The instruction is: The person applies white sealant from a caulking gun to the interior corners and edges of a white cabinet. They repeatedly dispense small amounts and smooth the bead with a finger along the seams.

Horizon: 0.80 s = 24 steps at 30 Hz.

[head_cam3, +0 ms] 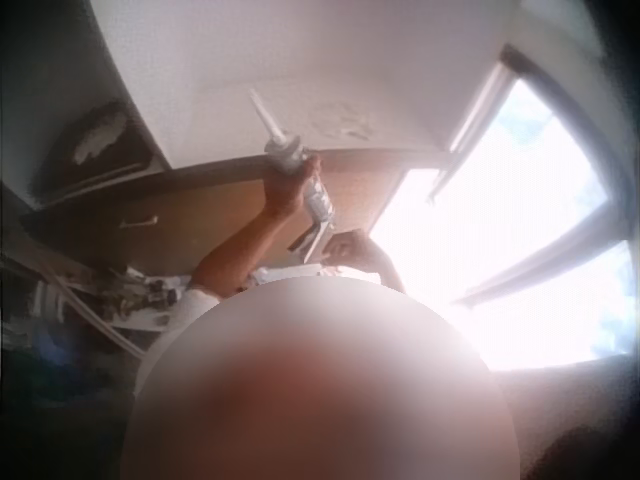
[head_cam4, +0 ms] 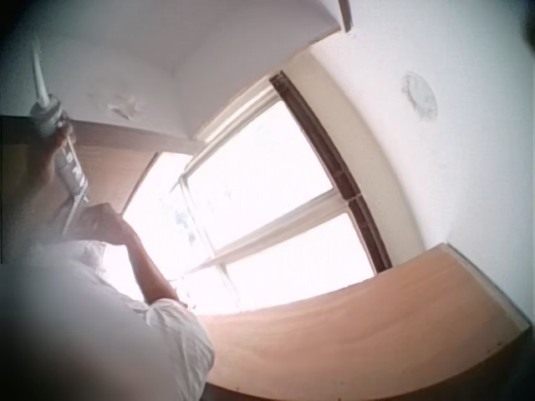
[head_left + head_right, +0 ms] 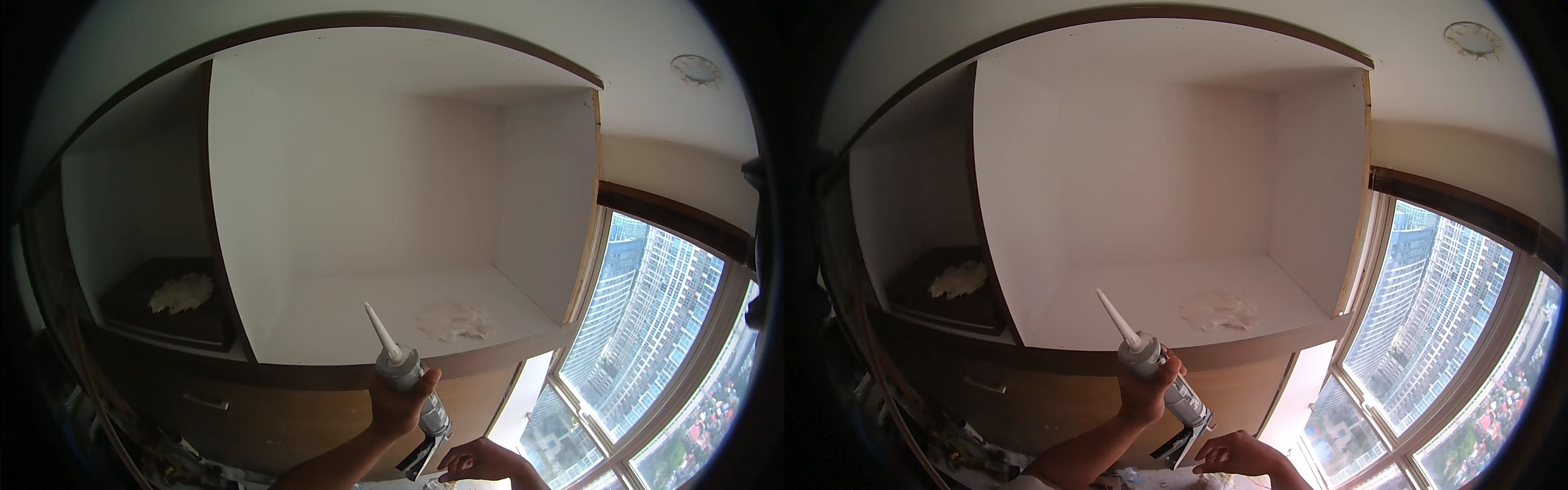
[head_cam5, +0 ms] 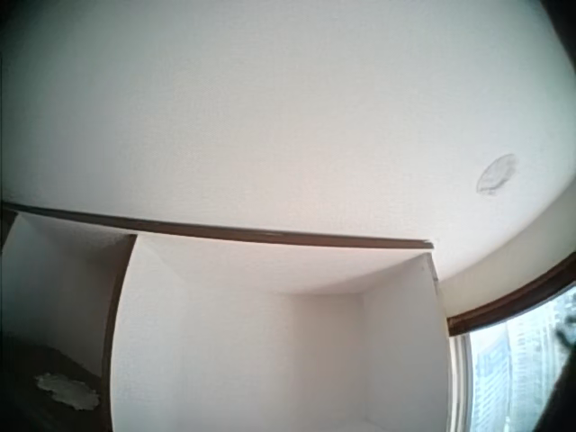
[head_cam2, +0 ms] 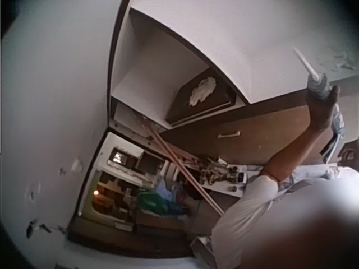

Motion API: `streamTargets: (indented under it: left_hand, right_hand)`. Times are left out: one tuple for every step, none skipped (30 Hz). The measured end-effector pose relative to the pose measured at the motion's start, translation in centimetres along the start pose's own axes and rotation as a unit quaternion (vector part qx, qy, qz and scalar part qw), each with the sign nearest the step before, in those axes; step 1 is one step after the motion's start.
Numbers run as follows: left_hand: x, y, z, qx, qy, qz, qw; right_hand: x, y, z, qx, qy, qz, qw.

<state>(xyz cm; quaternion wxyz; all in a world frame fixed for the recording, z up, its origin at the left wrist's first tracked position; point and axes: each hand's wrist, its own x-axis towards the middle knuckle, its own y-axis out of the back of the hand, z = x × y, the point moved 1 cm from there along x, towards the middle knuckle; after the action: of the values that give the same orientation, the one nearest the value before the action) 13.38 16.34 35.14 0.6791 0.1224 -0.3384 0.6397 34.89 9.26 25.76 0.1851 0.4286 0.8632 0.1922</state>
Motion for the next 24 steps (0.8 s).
streamTargets:
  left_hand:
    - [0.0,0.3,0.0,0.019,-0.004,0.005,1.000]
    - [-0.1,0.5,0.0,0.037,-0.007,0.011,0.999]
    - [-0.2,0.7,-0.1,0.054,-0.009,0.016,0.998]
    - [-0.6,0.9,0.0,0.058,-0.005,0.015,0.998]
    - [-0.7,0.9,0.0,0.092,-0.008,0.008,0.996]
    - [-0.9,1.1,0.1,0.125,-0.016,0.001,0.992]
    - [-1.0,1.2,0.2,0.149,-0.024,-0.007,0.988]
    - [-1.2,1.2,0.3,0.169,-0.026,-0.009,0.985]
    - [-1.3,1.3,0.4,0.180,-0.026,-0.010,0.983]
    - [-1.5,1.4,0.6,0.186,-0.019,-0.010,0.982]
    - [-1.7,1.6,0.8,0.209,-0.039,-0.009,0.977]
    - [-1.8,1.8,1.0,0.228,-0.053,-0.009,0.972]
    - [-1.9,1.9,1.2,0.241,-0.062,-0.006,0.969]
    - [-2.0,2.1,1.4,0.252,-0.070,-0.007,0.965]
    - [-2.0,2.2,1.5,0.258,-0.074,-0.007,0.963]
    - [-2.1,2.3,1.7,0.259,-0.078,-0.006,0.963]
    - [-2.1,2.4,1.8,0.265,-0.075,-0.006,0.961]
    - [-2.1,2.5,1.9,0.266,-0.072,-0.005,0.961]
    - [-2.0,2.6,2.0,0.268,-0.069,-0.003,0.961]
    - [-2.0,2.7,2.1,0.273,-0.065,-0.004,0.960]
    - [-2.0,2.8,2.2,0.278,-0.060,-0.005,0.959]
    - [-2.0,3.0,2.3,0.281,-0.053,-0.004,0.958]
    - [-1.9,3.1,2.4,0.293,-0.049,-0.006,0.955]
    - [-1.8,3.2,2.4,0.302,-0.043,-0.008,0.952]
  right_hand:
    - [-1.0,1.4,-2.7,0.020,0.090,0.096,0.991]
    - [-1.6,2.7,-5.4,0.042,0.124,0.196,0.972]
    - [-1.9,3.7,-8.1,0.063,0.172,0.289,0.939]
    - [-1.9,4.5,-10.7,0.073,0.233,0.337,0.909]
    - [-1.8,5.1,-13.1,0.082,0.296,0.379,0.873]
    - [-1.4,5.6,-15.2,0.061,0.328,0.395,0.856]
    - [-1.0,5.9,-17.0,0.037,0.350,0.410,0.841]
    - [-0.5,6.1,-18.5,0.020,0.376,0.408,0.832]
    - [0.1,6.2,-19.7,-0.001,0.391,0.406,0.826]
    - [0.5,6.3,-20.6,-0.019,0.398,0.402,0.825]
    - [1.0,6.3,-21.3,-0.026,0.406,0.396,0.823]
    - [1.6,6.3,-21.8,-0.032,0.405,0.391,0.826]
    - [2.0,6.3,-22.1,-0.033,0.408,0.387,0.827]
    - [2.4,6.3,-22.3,-0.032,0.408,0.378,0.831]
    - [2.8,6.3,-22.4,-0.026,0.410,0.371,0.833]
    - [3.0,6.3,-22.5,-0.015,0.413,0.365,0.834]
    - [3.2,6.3,-22.4,-0.022,0.409,0.363,0.837]
    - [3.4,6.3,-22.4,-0.025,0.407,0.361,0.839]
    - [3.6,6.4,-22.3,-0.025,0.403,0.360,0.841]
    - [3.8,6.5,-22.2,-0.026,0.397,0.353,0.847]
    - [3.9,6.6,-22.1,-0.026,0.389,0.347,0.853]
    - [4.1,6.8,-22.0,-0.025,0.381,0.340,0.859]
    - [4.3,6.9,-21.9,-0.021,0.381,0.338,0.860]
    - [4.6,7.1,-21.9,-0.017,0.380,0.336,0.862]
